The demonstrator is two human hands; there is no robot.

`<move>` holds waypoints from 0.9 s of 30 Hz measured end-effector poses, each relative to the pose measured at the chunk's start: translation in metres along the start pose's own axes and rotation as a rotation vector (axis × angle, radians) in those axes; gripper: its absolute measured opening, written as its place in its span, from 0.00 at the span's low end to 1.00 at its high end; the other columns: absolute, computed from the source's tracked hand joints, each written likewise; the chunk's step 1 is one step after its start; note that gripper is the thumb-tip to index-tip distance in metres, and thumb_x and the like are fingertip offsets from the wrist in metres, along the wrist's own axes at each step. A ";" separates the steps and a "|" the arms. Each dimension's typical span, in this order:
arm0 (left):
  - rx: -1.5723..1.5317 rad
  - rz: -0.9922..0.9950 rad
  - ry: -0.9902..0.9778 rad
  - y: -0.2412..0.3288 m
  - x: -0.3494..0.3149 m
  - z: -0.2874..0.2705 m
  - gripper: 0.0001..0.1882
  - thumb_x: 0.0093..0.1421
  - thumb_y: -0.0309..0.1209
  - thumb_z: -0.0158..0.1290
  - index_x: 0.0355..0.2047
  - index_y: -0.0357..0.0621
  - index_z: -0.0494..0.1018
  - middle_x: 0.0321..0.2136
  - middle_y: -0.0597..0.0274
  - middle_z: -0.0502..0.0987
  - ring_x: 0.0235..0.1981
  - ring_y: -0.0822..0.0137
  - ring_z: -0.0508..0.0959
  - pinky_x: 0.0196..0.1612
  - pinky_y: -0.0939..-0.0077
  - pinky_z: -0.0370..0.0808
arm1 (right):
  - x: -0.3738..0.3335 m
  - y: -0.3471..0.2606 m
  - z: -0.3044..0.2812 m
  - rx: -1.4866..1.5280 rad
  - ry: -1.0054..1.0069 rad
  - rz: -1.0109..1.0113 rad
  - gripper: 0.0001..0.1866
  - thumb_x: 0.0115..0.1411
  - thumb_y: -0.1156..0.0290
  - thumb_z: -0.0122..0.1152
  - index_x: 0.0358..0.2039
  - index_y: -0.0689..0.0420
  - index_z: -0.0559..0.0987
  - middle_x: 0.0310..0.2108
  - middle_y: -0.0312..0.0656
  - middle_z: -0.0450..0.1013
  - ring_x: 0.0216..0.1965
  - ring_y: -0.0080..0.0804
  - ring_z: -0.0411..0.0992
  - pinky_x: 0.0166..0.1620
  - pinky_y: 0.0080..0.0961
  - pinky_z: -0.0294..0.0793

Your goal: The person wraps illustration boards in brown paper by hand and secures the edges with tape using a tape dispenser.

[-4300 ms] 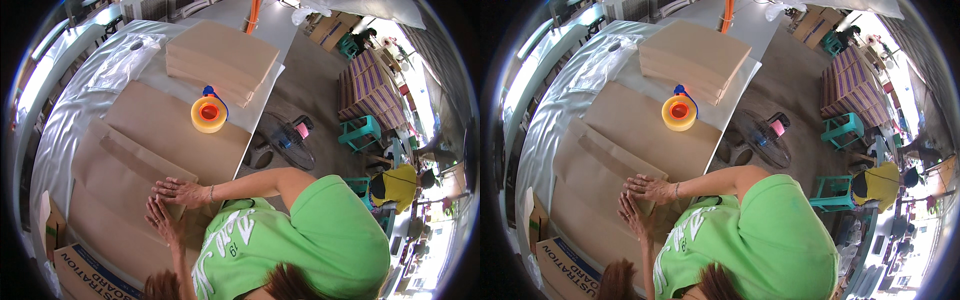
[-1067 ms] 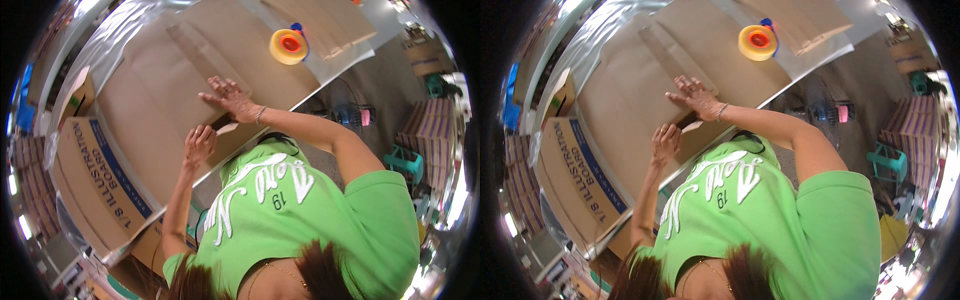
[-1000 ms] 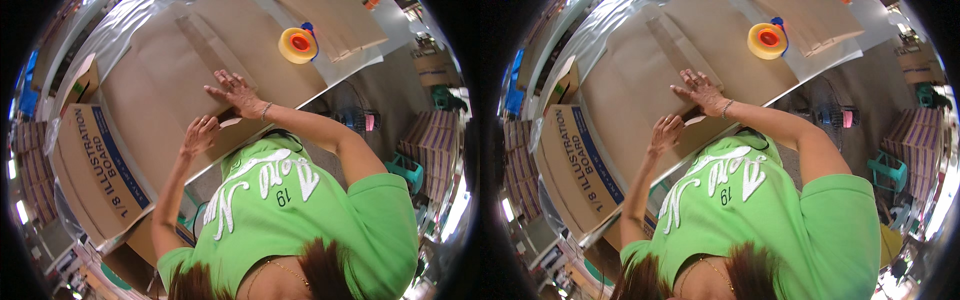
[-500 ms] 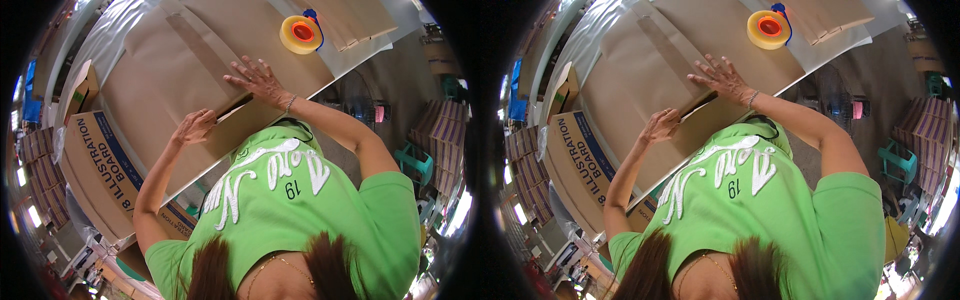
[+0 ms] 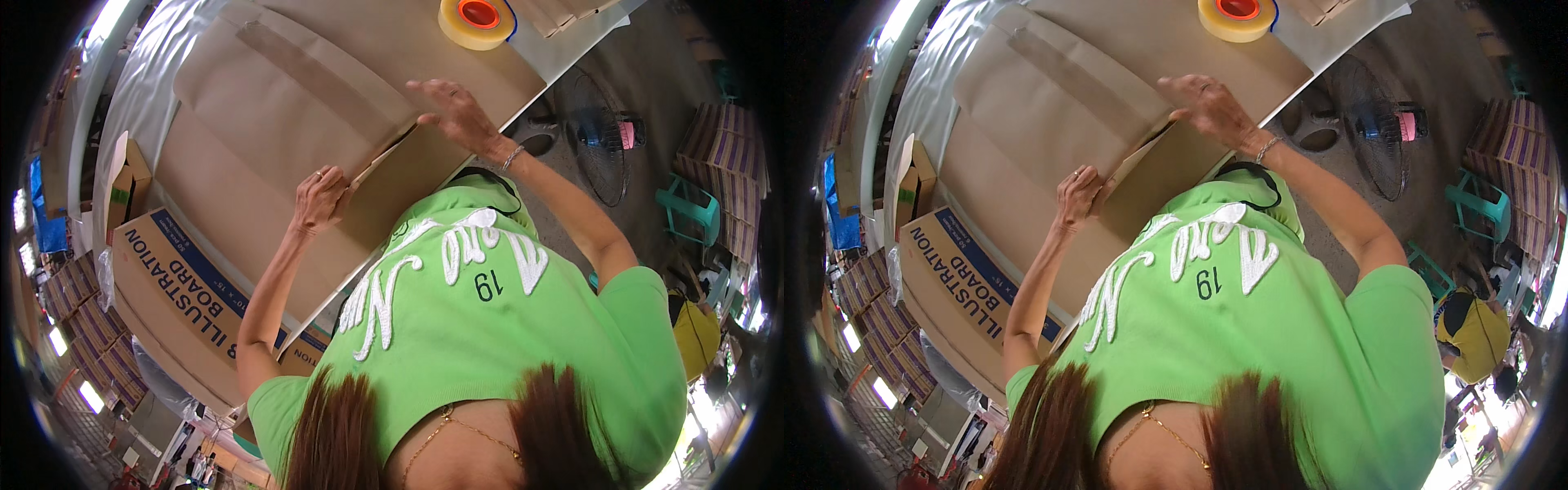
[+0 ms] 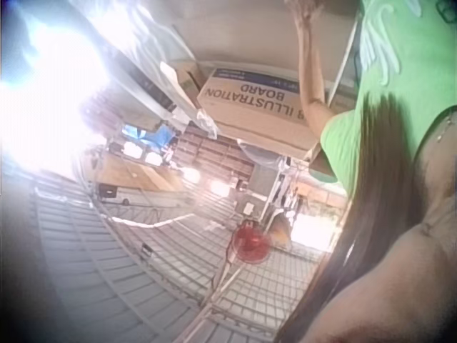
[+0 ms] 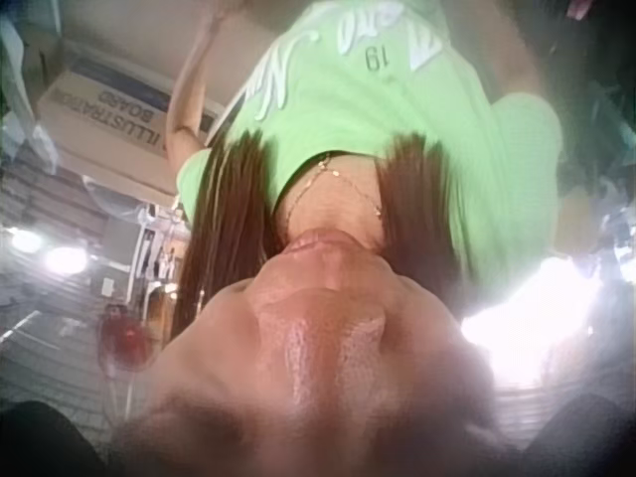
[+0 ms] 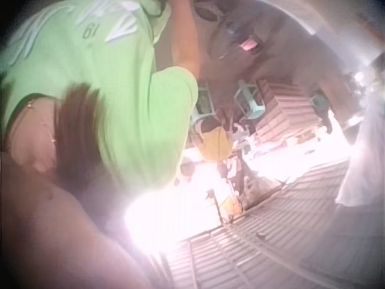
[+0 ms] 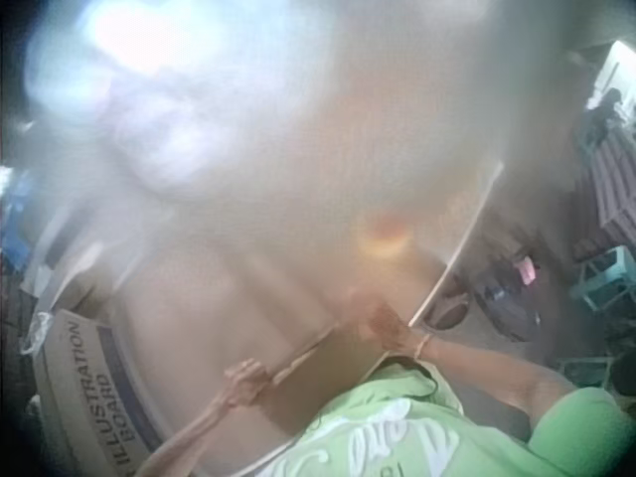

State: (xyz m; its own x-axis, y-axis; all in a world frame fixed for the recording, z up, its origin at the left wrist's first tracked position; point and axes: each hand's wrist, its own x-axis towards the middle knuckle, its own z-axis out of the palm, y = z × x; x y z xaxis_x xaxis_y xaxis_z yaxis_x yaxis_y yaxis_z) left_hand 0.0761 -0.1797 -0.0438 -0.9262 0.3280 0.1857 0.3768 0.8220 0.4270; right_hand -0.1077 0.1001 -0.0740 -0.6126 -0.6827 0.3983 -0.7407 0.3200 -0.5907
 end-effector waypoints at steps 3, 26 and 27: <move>0.025 0.002 0.040 0.003 0.002 -0.002 0.07 0.55 0.32 0.57 0.24 0.45 0.73 0.26 0.62 0.67 0.28 0.62 0.73 0.33 0.66 0.71 | 0.009 -0.054 -0.002 -0.022 -0.046 -0.173 0.31 0.56 0.55 0.65 0.60 0.44 0.71 0.50 0.38 0.73 0.57 0.40 0.67 0.60 0.35 0.62; 0.106 -0.136 0.151 0.005 0.012 0.000 0.05 0.62 0.33 0.52 0.33 0.46 0.73 0.31 0.63 0.72 0.36 0.61 0.73 0.42 0.66 0.66 | 0.031 -0.060 0.037 0.145 -0.063 -0.213 0.16 0.52 0.67 0.70 0.43 0.49 0.79 0.41 0.35 0.74 0.49 0.36 0.69 0.55 0.33 0.65; 0.124 -0.144 0.172 0.005 0.010 0.000 0.04 0.61 0.33 0.54 0.32 0.48 0.73 0.31 0.64 0.72 0.36 0.62 0.74 0.41 0.66 0.67 | 0.028 -0.058 0.026 0.083 -0.019 -0.227 0.21 0.52 0.67 0.70 0.47 0.49 0.78 0.45 0.36 0.73 0.53 0.37 0.68 0.56 0.33 0.65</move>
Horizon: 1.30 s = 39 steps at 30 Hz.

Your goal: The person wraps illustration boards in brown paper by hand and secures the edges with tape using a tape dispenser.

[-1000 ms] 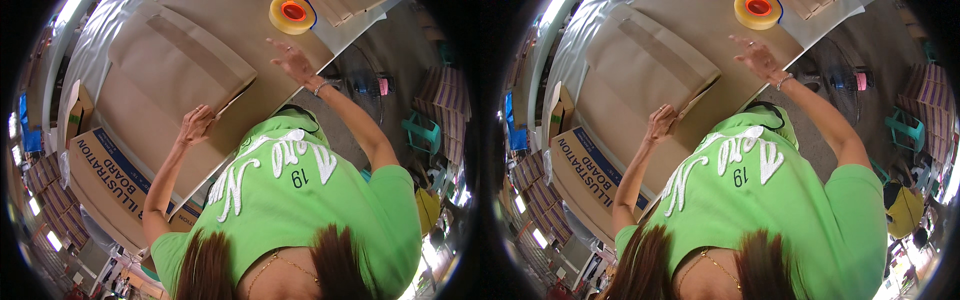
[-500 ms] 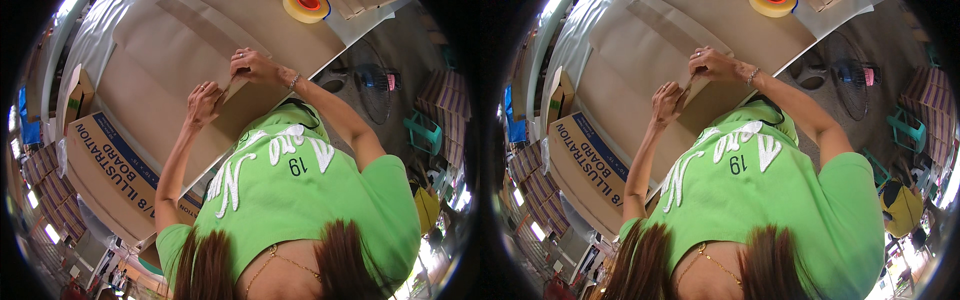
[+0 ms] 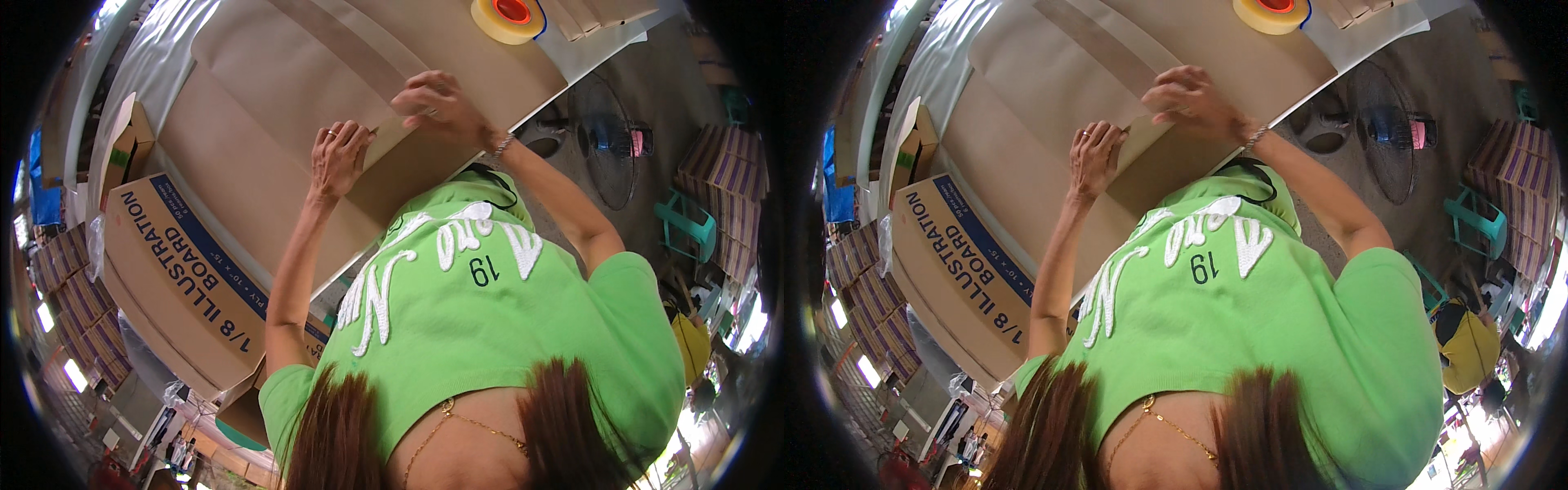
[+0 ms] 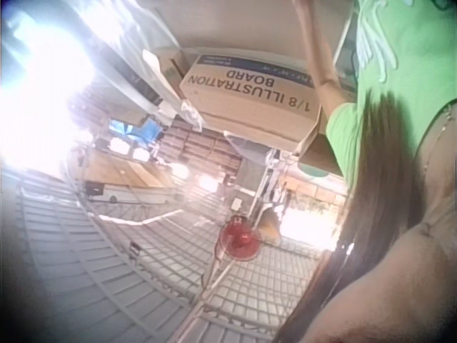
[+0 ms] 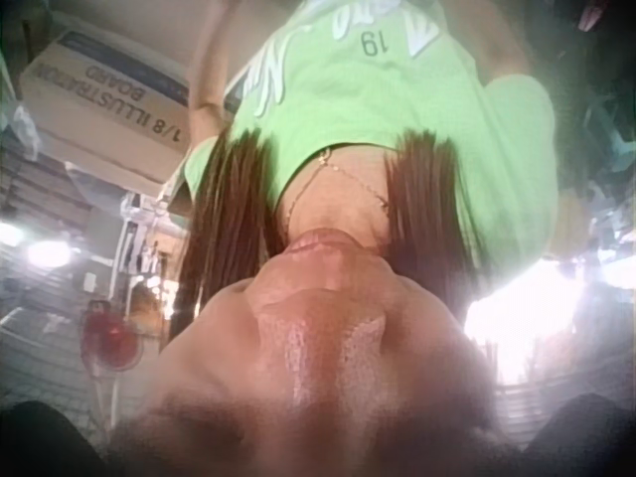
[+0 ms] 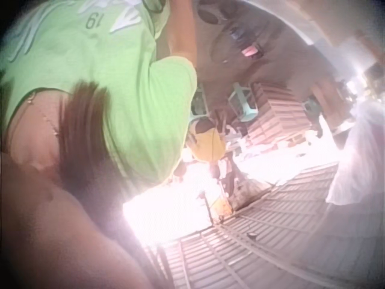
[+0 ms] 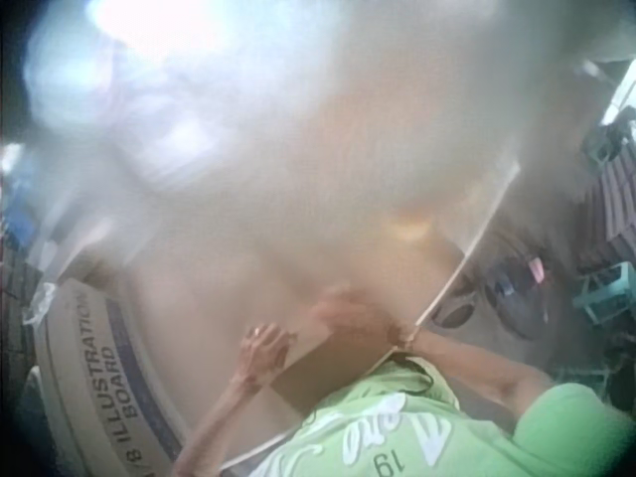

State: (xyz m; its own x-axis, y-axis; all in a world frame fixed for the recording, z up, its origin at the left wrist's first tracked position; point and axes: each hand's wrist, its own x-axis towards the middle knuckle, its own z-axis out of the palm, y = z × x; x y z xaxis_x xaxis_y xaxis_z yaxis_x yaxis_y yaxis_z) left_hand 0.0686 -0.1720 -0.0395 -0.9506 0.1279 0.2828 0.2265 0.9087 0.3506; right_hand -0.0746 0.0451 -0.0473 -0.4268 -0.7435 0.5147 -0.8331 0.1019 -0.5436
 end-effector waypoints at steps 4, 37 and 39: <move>-0.004 0.021 0.081 0.004 -0.001 0.002 0.04 0.59 0.33 0.55 0.31 0.49 0.74 0.30 0.66 0.71 0.35 0.65 0.75 0.40 0.68 0.68 | -0.025 0.031 -0.031 -0.167 -0.237 0.031 0.36 0.52 0.62 0.68 0.63 0.42 0.67 0.61 0.39 0.62 0.64 0.39 0.58 0.66 0.39 0.57; -0.021 0.042 0.123 0.009 -0.005 0.000 0.05 0.58 0.31 0.58 0.31 0.44 0.75 0.29 0.63 0.71 0.33 0.62 0.75 0.38 0.66 0.72 | -0.021 0.048 -0.010 -0.249 -0.074 -0.269 0.21 0.49 0.59 0.70 0.45 0.46 0.79 0.50 0.31 0.73 0.49 0.34 0.69 0.55 0.34 0.66; -0.009 0.040 0.099 0.009 -0.003 0.000 0.05 0.58 0.31 0.57 0.31 0.44 0.75 0.29 0.64 0.72 0.34 0.62 0.76 0.38 0.66 0.72 | -0.011 0.039 -0.004 -0.038 -0.082 -0.248 0.16 0.51 0.60 0.69 0.39 0.48 0.79 0.44 0.31 0.74 0.47 0.34 0.70 0.55 0.36 0.66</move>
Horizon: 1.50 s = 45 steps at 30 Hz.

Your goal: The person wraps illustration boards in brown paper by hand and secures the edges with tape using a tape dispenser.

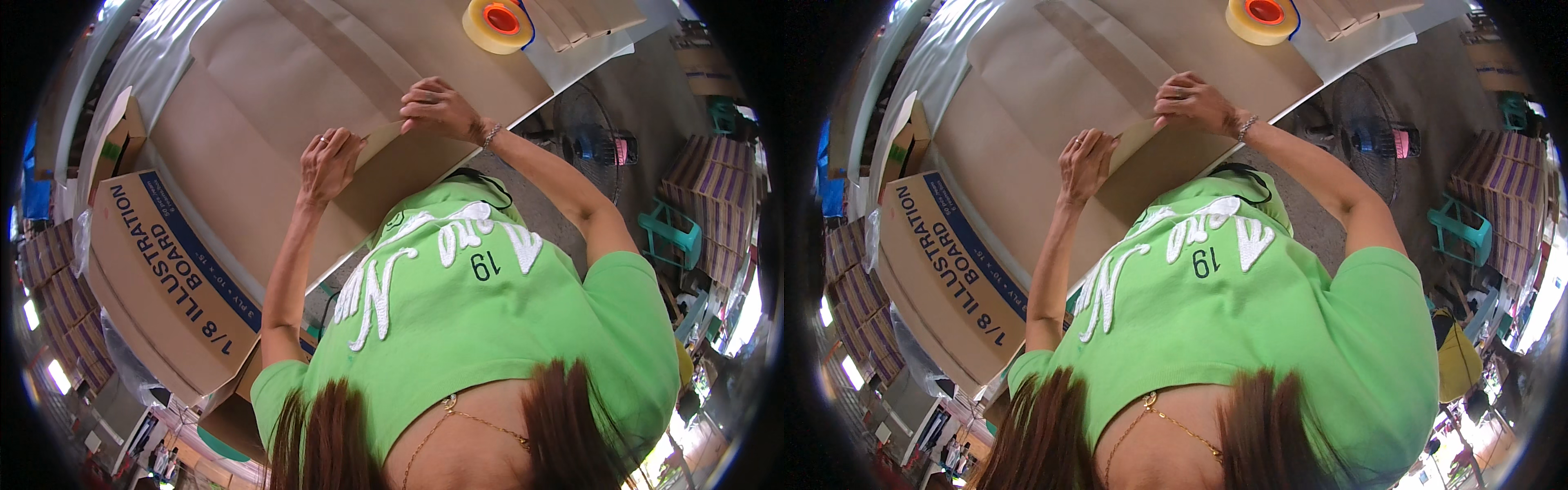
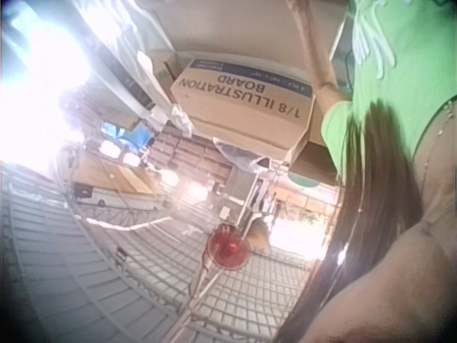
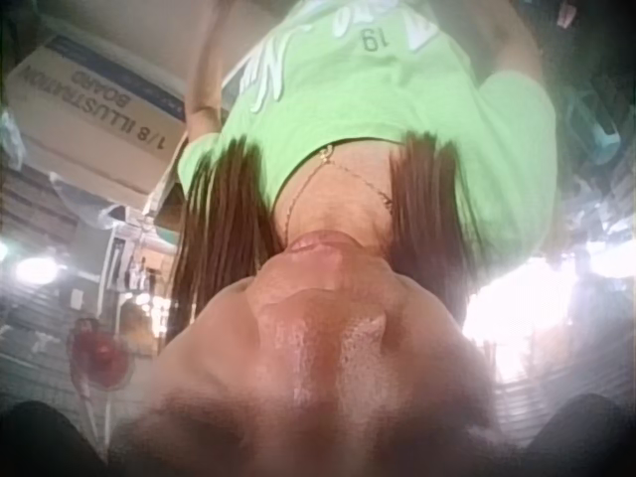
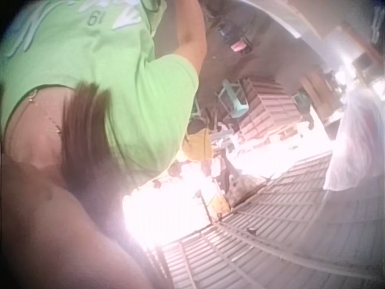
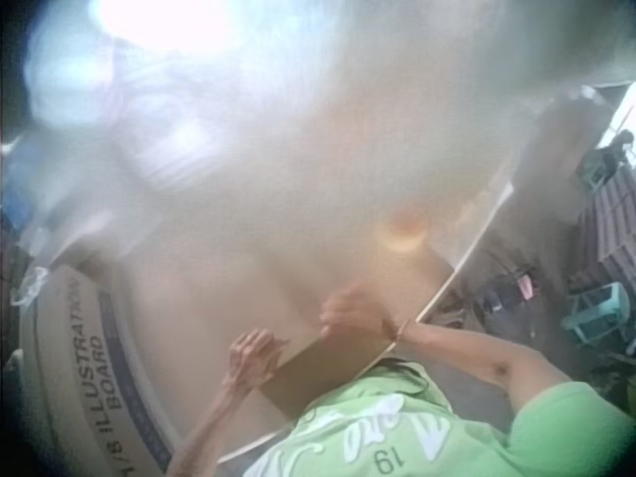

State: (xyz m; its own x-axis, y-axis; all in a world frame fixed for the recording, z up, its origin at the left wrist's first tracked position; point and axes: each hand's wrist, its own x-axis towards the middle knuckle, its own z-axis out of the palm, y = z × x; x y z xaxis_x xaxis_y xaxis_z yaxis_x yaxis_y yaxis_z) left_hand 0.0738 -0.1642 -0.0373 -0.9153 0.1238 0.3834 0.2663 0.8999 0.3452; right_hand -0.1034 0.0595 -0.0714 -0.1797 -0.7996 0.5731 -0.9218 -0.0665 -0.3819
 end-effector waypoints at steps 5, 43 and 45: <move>0.024 -0.004 -0.002 -0.002 -0.002 0.001 0.04 0.56 0.31 0.58 0.31 0.47 0.75 0.29 0.67 0.71 0.34 0.65 0.75 0.37 0.68 0.72 | 0.057 -0.018 0.008 0.176 -0.292 0.009 0.12 0.56 0.58 0.64 0.32 0.50 0.74 0.31 0.32 0.69 0.42 0.33 0.68 0.51 0.33 0.64; 0.254 -0.268 0.440 0.006 -0.073 0.035 0.13 0.50 0.34 0.67 0.34 0.52 0.75 0.34 0.64 0.77 0.44 0.61 0.75 0.52 0.63 0.70 | 0.059 -0.021 0.019 0.316 -0.279 0.136 0.10 0.52 0.73 0.66 0.28 0.56 0.71 0.28 0.37 0.68 0.37 0.37 0.65 0.47 0.32 0.60; 0.227 -0.439 0.396 0.020 -0.058 0.032 0.12 0.52 0.34 0.65 0.36 0.53 0.76 0.35 0.66 0.76 0.44 0.63 0.75 0.53 0.64 0.67 | 0.057 -0.019 0.017 0.314 -0.266 0.150 0.10 0.51 0.73 0.66 0.28 0.56 0.71 0.29 0.37 0.68 0.37 0.37 0.66 0.46 0.32 0.60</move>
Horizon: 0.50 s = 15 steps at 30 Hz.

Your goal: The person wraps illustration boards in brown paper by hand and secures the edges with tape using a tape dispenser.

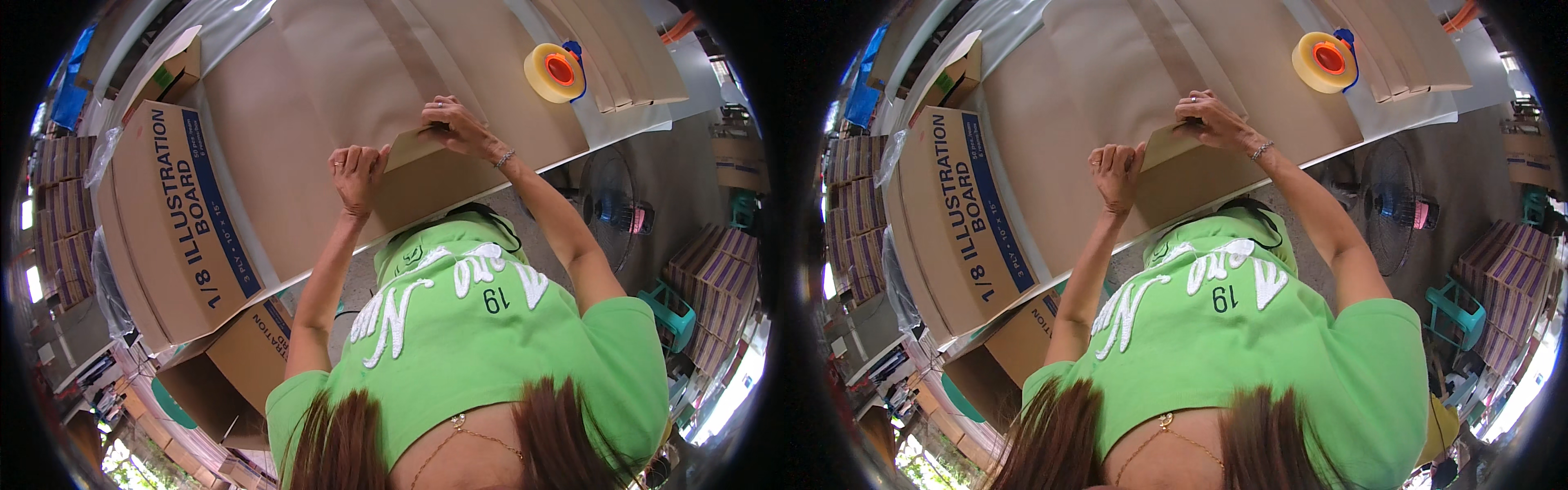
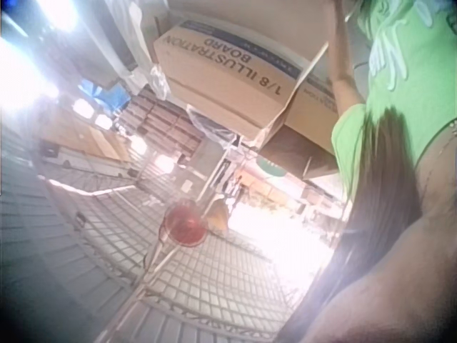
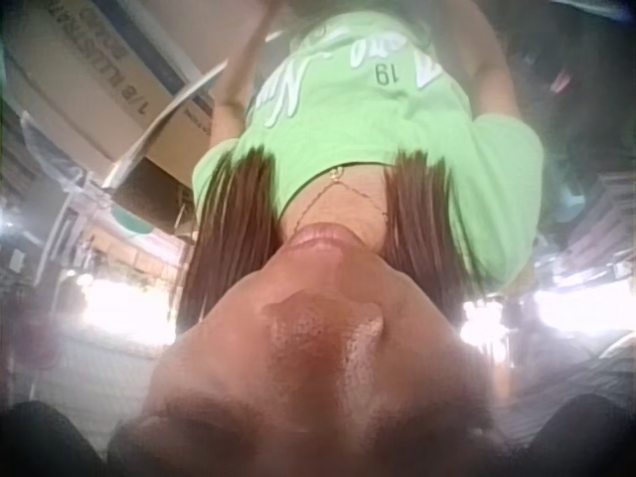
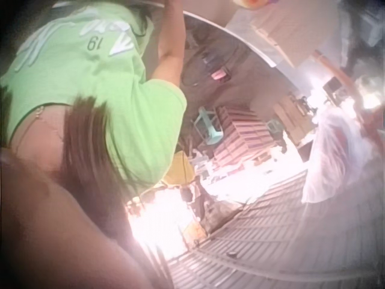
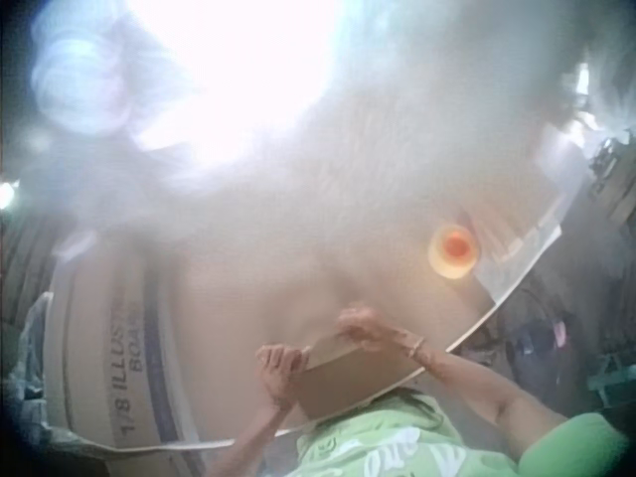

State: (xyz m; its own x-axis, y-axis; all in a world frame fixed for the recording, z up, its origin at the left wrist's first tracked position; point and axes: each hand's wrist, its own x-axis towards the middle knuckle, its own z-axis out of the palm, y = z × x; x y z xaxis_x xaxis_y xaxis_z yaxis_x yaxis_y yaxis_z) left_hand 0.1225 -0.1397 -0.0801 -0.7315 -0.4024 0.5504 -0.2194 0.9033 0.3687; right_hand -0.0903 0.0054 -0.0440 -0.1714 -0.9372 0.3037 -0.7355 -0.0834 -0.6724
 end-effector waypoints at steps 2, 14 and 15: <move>0.030 -0.018 -0.019 0.012 -0.007 -0.001 0.14 0.54 0.34 0.63 0.41 0.54 0.76 0.39 0.66 0.75 0.47 0.64 0.74 0.56 0.64 0.64 | 0.002 -0.001 -0.001 0.004 0.005 -0.008 0.10 0.51 0.73 0.67 0.28 0.56 0.72 0.28 0.38 0.69 0.36 0.38 0.66 0.45 0.33 0.61; 0.074 -0.108 -0.366 0.089 -0.027 0.004 0.47 0.56 0.39 0.58 0.70 0.43 0.46 0.71 0.56 0.46 0.72 0.58 0.45 0.72 0.56 0.41 | 0.003 -0.008 0.007 0.039 0.123 0.113 0.13 0.52 0.64 0.71 0.27 0.56 0.75 0.26 0.36 0.72 0.33 0.32 0.69 0.43 0.29 0.63; 0.076 -0.137 -0.362 0.092 -0.023 0.006 0.48 0.56 0.40 0.59 0.70 0.43 0.45 0.71 0.56 0.46 0.72 0.58 0.45 0.72 0.56 0.41 | 0.003 -0.008 0.008 0.037 0.134 0.123 0.13 0.53 0.63 0.71 0.27 0.56 0.75 0.26 0.35 0.73 0.33 0.31 0.70 0.43 0.29 0.64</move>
State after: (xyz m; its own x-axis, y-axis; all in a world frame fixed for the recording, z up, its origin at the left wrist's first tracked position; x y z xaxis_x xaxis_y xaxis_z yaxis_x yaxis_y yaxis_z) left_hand 0.1154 -0.0462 -0.0631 -0.8695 -0.4539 0.1951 -0.3682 0.8587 0.3566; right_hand -0.0799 0.0010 -0.0433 -0.3464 -0.8878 0.3029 -0.6790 0.0144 -0.7340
